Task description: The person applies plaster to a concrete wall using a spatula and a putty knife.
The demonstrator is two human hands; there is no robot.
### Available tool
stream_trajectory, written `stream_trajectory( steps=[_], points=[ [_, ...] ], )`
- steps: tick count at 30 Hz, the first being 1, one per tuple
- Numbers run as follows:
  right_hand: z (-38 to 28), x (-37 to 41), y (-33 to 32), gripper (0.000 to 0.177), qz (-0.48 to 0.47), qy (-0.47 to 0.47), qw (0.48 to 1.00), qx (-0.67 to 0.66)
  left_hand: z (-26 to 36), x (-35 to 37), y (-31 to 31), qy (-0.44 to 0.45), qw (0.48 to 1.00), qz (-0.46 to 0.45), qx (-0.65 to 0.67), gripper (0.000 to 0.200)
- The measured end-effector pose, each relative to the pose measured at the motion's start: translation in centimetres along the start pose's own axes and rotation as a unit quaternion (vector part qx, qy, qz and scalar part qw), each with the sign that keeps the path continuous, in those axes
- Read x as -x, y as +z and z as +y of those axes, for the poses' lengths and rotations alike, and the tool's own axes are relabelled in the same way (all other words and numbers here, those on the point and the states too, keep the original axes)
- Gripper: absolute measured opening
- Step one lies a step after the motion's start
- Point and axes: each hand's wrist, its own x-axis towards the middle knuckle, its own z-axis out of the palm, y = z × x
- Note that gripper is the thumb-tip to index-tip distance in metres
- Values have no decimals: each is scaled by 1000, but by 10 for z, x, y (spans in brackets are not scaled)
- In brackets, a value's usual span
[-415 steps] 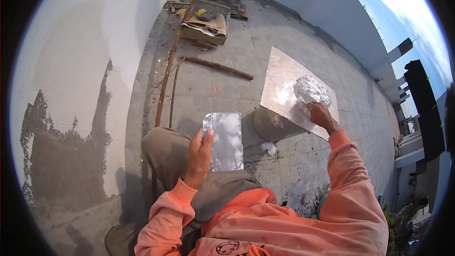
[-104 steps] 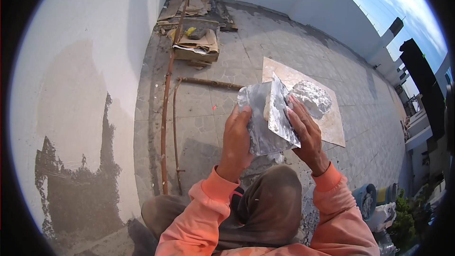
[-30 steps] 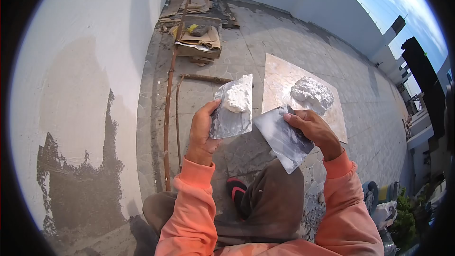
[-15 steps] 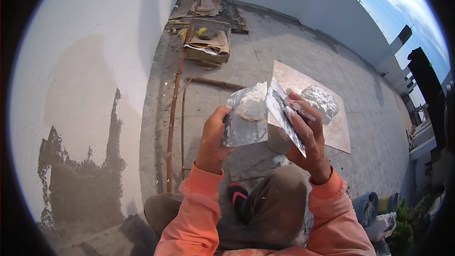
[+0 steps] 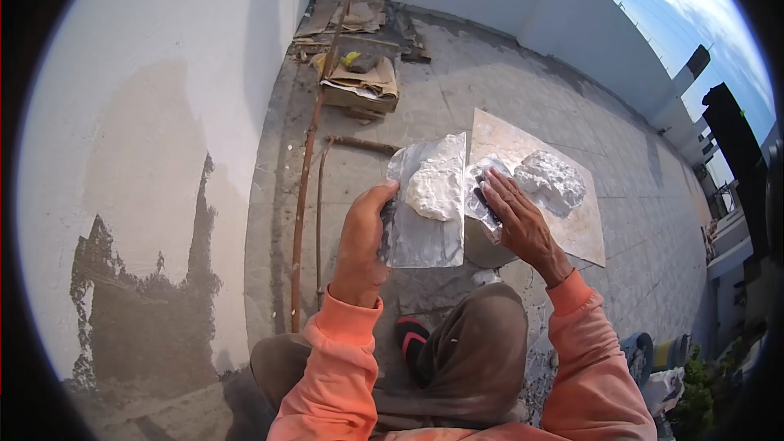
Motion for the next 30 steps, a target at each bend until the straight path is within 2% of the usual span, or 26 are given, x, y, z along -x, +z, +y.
stream_trajectory(
  steps=[1,2,4,6,9,11,13,14,15,16,17,19,22,25,26,27,29,30],
  points=[
    [0,1,-3,61,-27,25,999,12,3,3,4,12,1000,-1,-4,34],
    [-8,5,-7,48,41,85,995,-11,5,3,6,27,1000,0,-7,33],
    [-15,17,-18,41,71,192,974,-101,5,2,2,50,998,24,-22,31],
    [-26,18,-26,28,181,282,898,-284,-2,-4,-1,49,998,31,-18,30],
    [-52,4,-39,25,251,214,886,-326,-13,-13,-6,20,999,26,17,29],
    [-61,0,-37,30,269,124,920,-257,-20,-13,-5,-9,999,28,33,29],
    [-77,-24,-42,39,277,-60,939,-193,-28,-16,-6,-36,997,-12,68,31],
    [-84,-25,-48,44,197,-61,954,-216,-31,-19,-8,-61,994,-28,85,31],
    [-84,-26,-47,49,155,-105,959,-215,-35,-20,-7,-88,990,-46,100,32],
    [-84,-26,-45,55,111,-148,959,-216,-33,-9,3,-33,997,-55,35,33],
    [-82,-24,-35,58,96,-155,963,-200,-30,3,13,22,998,-57,-30,34],
    [-70,-14,-19,61,113,-149,973,-133,-26,-4,8,-55,993,-68,73,35],
    [-46,2,-15,60,79,-66,989,-104,-16,1,2,-23,999,7,27,35],
    [-19,29,-30,53,78,132,985,-84,-9,6,0,42,999,16,-24,35],
    [-2,40,-36,44,65,281,955,-71,-9,7,0,56,998,30,-29,34],
    [16,50,-42,37,50,423,903,-56,-9,8,2,57,997,34,-32,32],
    [51,61,-56,27,96,457,884,-5,-10,10,6,58,997,40,-39,29],
    [72,71,-58,26,68,454,888,11,-13,8,5,62,995,50,-53,29]
  ],
)
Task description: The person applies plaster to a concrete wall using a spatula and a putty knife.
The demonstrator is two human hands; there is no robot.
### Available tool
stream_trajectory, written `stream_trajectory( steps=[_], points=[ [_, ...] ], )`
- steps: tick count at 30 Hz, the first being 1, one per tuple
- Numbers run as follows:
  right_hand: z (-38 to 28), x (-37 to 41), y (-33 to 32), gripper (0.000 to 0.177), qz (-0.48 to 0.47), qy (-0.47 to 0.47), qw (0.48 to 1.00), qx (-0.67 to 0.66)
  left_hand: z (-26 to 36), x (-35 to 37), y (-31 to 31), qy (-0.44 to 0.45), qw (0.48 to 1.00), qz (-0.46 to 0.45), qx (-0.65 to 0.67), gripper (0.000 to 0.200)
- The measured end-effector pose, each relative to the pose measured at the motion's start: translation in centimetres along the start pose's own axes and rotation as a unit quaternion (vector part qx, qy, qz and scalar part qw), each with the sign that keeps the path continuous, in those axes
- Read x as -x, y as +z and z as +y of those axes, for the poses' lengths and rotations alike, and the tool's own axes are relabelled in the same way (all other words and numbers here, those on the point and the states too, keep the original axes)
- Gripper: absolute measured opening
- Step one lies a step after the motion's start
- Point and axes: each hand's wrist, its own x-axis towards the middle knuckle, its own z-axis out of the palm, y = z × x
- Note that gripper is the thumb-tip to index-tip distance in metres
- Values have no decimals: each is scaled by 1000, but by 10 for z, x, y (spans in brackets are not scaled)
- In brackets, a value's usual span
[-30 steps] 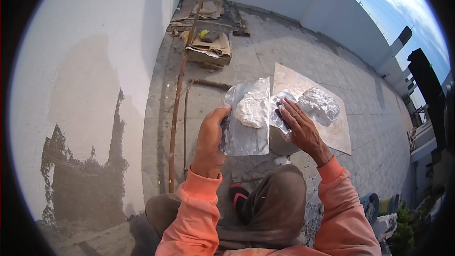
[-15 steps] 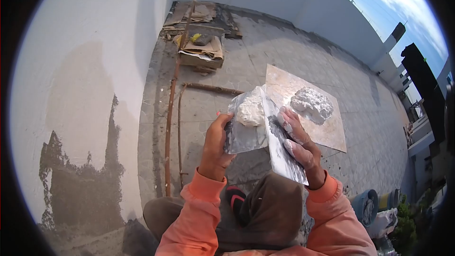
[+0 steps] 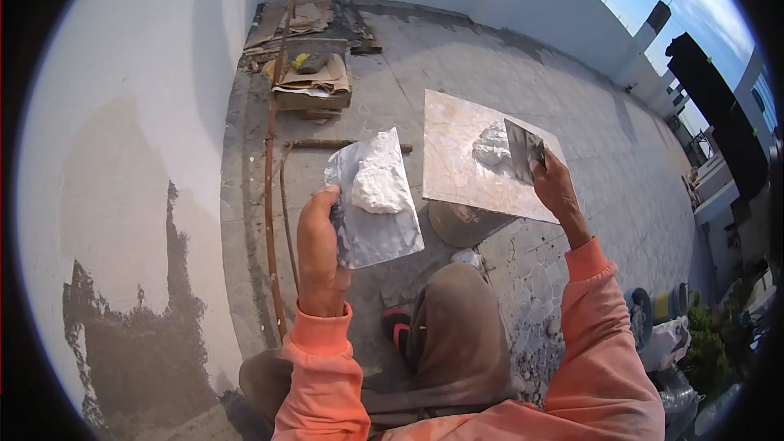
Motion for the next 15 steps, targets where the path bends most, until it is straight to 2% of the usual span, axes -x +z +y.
stream_trajectory(
  steps=[2,5,8,9,11,12,15],
  points=[
    [33,-18,2,26,-38,-13,998,53,-9,-5,-3,8,999,20,-28,28],
    [39,-32,3,28,-97,16,989,112,-17,-5,4,39,997,2,-69,28],
    [29,-35,-1,24,-185,116,976,20,-25,-7,13,60,995,-3,-82,29],
    [40,-36,5,22,-158,173,969,-75,-29,-10,13,62,995,-9,-83,30],
    [69,-33,25,18,-103,281,917,-263,-39,-18,6,69,994,-17,-87,31],
    [56,-22,30,13,-59,340,846,-407,-41,-20,4,78,991,-17,-107,31],
    [49,7,42,13,-53,412,771,-483,-46,-22,4,98,985,-18,-143,32]
  ],
)
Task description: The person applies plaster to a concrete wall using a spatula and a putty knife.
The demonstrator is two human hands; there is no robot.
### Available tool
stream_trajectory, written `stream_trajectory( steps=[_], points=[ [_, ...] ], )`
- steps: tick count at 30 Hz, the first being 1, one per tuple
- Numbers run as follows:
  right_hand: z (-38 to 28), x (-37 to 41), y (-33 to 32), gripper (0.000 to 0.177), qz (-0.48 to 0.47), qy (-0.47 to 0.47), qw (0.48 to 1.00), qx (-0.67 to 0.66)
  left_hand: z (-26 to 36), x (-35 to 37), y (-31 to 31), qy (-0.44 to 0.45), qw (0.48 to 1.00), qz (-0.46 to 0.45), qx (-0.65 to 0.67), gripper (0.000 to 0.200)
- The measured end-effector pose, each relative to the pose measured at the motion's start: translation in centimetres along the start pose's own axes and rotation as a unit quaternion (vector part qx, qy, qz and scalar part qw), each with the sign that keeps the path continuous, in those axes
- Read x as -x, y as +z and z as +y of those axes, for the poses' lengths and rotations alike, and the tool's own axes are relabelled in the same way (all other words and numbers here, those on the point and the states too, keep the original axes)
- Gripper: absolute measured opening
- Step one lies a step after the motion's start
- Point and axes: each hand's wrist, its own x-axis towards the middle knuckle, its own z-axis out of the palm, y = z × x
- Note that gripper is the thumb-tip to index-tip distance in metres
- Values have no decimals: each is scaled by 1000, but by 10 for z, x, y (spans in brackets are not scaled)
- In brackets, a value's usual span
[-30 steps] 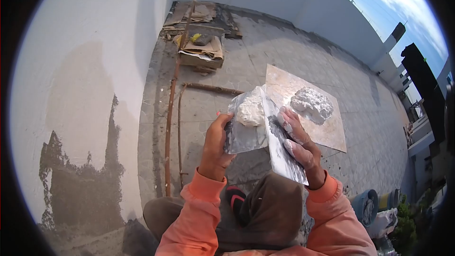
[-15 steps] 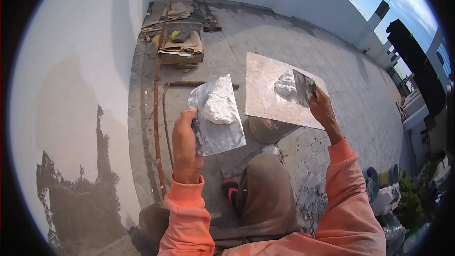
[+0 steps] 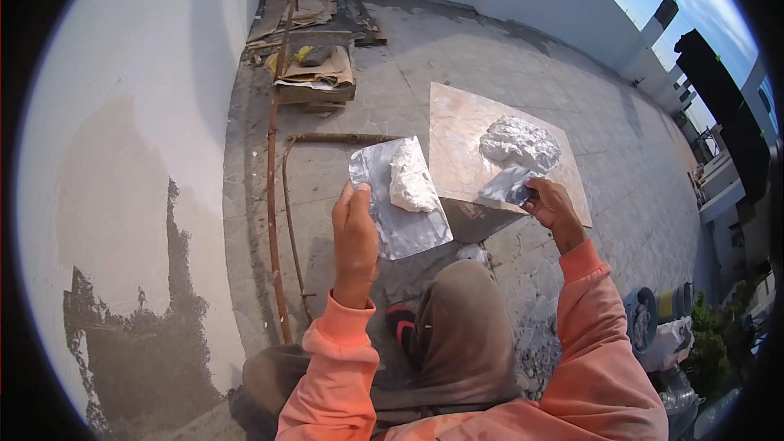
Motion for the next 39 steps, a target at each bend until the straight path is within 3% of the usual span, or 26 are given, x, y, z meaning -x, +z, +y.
stream_trajectory(
  steps=[6,17,20,21,28,31,35,38,39],
  points=[
    [34,-3,27,20,27,41,996,-71,0,4,8,17,1000,13,-18,32],
    [48,-42,107,29,110,-42,962,-247,4,4,14,88,996,6,16,34],
    [40,-64,127,33,207,-43,922,-324,6,5,9,94,995,18,-11,35],
    [37,-64,125,41,193,-41,921,-337,6,6,7,88,996,21,-7,35],
    [30,-101,131,42,248,-29,844,-474,16,12,7,74,996,43,15,35],
    [27,-101,130,42,269,-31,839,-472,18,12,7,88,995,35,6,35],
    [37,-106,120,38,210,-64,864,-453,21,14,-2,84,996,39,-8,35],
    [65,-158,94,39,186,-128,947,-227,19,12,-1,76,996,36,16,35],
    [66,-157,93,39,181,-127,947,-232,18,12,0,67,996,48,19,35]
  ],
)
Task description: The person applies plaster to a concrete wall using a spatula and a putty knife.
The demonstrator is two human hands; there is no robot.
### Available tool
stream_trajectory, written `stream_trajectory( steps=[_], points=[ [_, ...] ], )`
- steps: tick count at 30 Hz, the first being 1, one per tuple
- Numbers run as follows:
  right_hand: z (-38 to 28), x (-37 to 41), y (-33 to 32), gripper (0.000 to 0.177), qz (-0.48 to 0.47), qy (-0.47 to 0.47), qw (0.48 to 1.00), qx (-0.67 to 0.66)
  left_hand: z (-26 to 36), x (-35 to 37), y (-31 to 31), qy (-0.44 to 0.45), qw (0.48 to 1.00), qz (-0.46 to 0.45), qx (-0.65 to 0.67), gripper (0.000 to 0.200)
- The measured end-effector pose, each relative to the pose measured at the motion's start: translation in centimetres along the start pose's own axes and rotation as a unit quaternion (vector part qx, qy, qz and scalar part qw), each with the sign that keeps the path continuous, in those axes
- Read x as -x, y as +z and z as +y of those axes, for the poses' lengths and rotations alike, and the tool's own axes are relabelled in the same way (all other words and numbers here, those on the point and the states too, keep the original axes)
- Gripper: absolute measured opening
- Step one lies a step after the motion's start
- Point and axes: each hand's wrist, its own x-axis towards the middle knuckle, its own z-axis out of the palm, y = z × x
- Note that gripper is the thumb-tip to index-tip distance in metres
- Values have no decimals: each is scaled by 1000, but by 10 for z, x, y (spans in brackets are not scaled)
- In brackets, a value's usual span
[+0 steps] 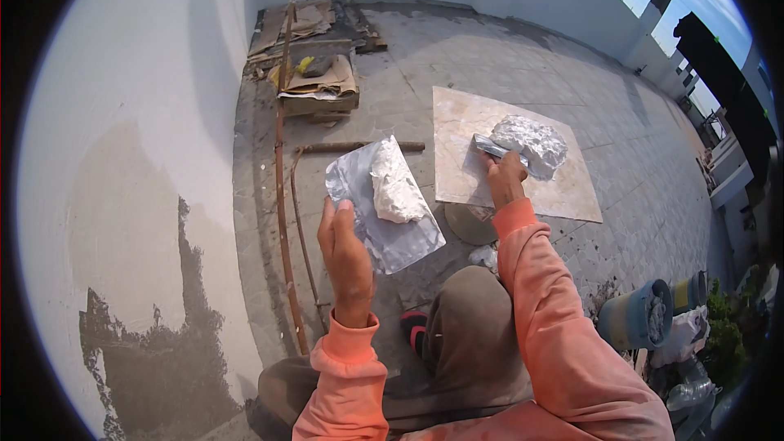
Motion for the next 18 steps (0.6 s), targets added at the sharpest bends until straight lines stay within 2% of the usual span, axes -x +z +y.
stream_trajectory(
  steps=[1,3,9,18],
  points=[
    [-7,12,2,40,-4,3,1000,-5,0,0,1,-9,1000,12,2,35],
    [-31,38,7,39,32,72,982,-173,0,1,0,-13,1000,11,2,35],
    [-40,53,10,37,62,67,976,-197,-2,0,1,7,1000,-22,1,35],
    [-27,40,-8,32,-12,35,978,-203,-4,1,3,14,999,-34,0,35]
  ],
)
